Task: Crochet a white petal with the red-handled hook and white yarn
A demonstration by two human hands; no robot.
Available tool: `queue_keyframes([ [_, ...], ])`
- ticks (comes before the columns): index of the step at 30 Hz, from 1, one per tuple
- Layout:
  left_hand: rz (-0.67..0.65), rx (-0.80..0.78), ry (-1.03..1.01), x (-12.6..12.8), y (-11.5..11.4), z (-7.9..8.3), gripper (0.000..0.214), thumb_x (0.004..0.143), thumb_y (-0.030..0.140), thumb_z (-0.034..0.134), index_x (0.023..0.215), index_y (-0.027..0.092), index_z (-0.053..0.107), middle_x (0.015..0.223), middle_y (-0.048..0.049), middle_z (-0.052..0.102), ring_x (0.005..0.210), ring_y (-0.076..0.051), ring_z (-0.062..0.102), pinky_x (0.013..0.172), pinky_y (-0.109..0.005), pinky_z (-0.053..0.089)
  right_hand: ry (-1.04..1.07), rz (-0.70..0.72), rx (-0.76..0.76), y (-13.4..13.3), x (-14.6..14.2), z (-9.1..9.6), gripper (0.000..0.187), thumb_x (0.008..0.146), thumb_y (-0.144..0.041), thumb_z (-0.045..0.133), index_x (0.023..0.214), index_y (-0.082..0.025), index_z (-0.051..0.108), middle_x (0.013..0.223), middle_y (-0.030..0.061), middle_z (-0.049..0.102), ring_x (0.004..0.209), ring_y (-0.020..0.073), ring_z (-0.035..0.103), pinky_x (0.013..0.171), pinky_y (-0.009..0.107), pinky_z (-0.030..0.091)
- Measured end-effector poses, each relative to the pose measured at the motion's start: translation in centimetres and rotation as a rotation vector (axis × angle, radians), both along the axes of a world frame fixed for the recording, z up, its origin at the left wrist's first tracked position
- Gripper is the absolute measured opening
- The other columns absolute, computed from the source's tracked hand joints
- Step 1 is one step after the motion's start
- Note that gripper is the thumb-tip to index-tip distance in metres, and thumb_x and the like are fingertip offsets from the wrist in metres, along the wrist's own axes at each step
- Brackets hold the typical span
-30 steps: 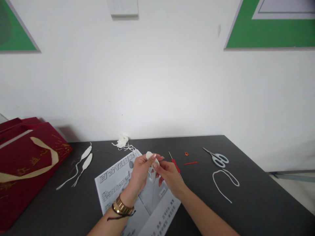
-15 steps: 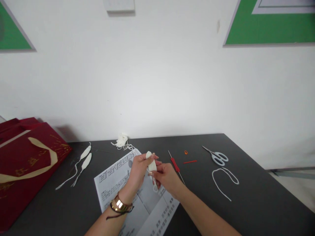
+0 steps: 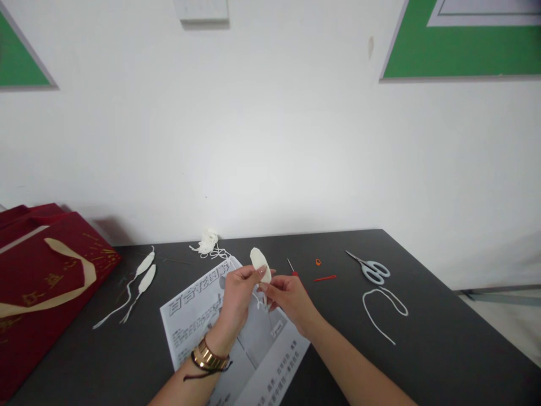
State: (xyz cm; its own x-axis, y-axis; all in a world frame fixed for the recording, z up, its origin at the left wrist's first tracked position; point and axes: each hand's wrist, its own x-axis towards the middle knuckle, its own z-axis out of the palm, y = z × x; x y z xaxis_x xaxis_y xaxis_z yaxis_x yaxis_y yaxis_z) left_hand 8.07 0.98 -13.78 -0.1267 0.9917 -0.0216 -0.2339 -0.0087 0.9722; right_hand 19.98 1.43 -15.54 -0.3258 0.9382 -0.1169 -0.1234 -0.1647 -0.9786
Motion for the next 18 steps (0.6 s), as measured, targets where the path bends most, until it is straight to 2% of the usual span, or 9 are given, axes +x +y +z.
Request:
queue_keyframes([
  [5, 0.107, 0.026, 0.004, 0.18, -0.11, -0.22, 0.022, 0.067, 0.036, 0.072, 0.062, 0.015, 0.07, 0.059, -0.0028, 0.069, 0.05, -0.014, 0.057, 0.052, -0.024, 0.042, -0.015, 0.03, -0.032, -0.21, -0.06, 0.23, 0.035, 0.066, -0.047, 0.069, 0.066, -0.012, 0.068, 0.055, 0.0002, 0.062, 0.046, 0.0085, 0.052, 0.047, 0.021, 0.041],
  [11, 0.164, 0.01, -0.01, 0.04, -0.27, -0.38, 0.025, 0.069, 0.039, 0.07, 0.067, 0.014, 0.068, 0.059, -0.0025, 0.069, 0.042, -0.013, 0.053, 0.041, -0.023, 0.037, 0.005, 0.077, -0.049, -0.55, -0.09, 0.81, 0.032, 0.066, -0.042, 0.071, 0.065, -0.011, 0.068, 0.056, 0.0033, 0.066, 0.045, 0.009, 0.053, 0.047, 0.022, 0.042],
  [15, 0.166, 0.02, -0.039, 0.13, -0.23, -0.37, 0.024, 0.068, 0.038, 0.071, 0.064, 0.015, 0.067, 0.059, -0.002, 0.068, 0.05, -0.014, 0.058, 0.05, -0.023, 0.043, 0.031, 0.062, -0.058, -0.76, -0.21, 0.96, 0.033, 0.064, -0.044, 0.072, 0.065, -0.011, 0.067, 0.054, 0.0022, 0.064, 0.043, 0.0092, 0.053, 0.049, 0.024, 0.046],
  [18, 0.115, 0.009, -0.073, 0.3, -0.18, -0.02, 0.024, 0.069, 0.039, 0.07, 0.067, 0.015, 0.068, 0.061, -0.0031, 0.069, 0.052, -0.014, 0.059, 0.054, -0.024, 0.045, 0.044, 0.041, -0.054, -0.65, -0.05, 0.97, 0.033, 0.064, -0.044, 0.072, 0.064, -0.011, 0.067, 0.054, 0.0022, 0.064, 0.043, 0.009, 0.054, 0.048, 0.023, 0.046],
])
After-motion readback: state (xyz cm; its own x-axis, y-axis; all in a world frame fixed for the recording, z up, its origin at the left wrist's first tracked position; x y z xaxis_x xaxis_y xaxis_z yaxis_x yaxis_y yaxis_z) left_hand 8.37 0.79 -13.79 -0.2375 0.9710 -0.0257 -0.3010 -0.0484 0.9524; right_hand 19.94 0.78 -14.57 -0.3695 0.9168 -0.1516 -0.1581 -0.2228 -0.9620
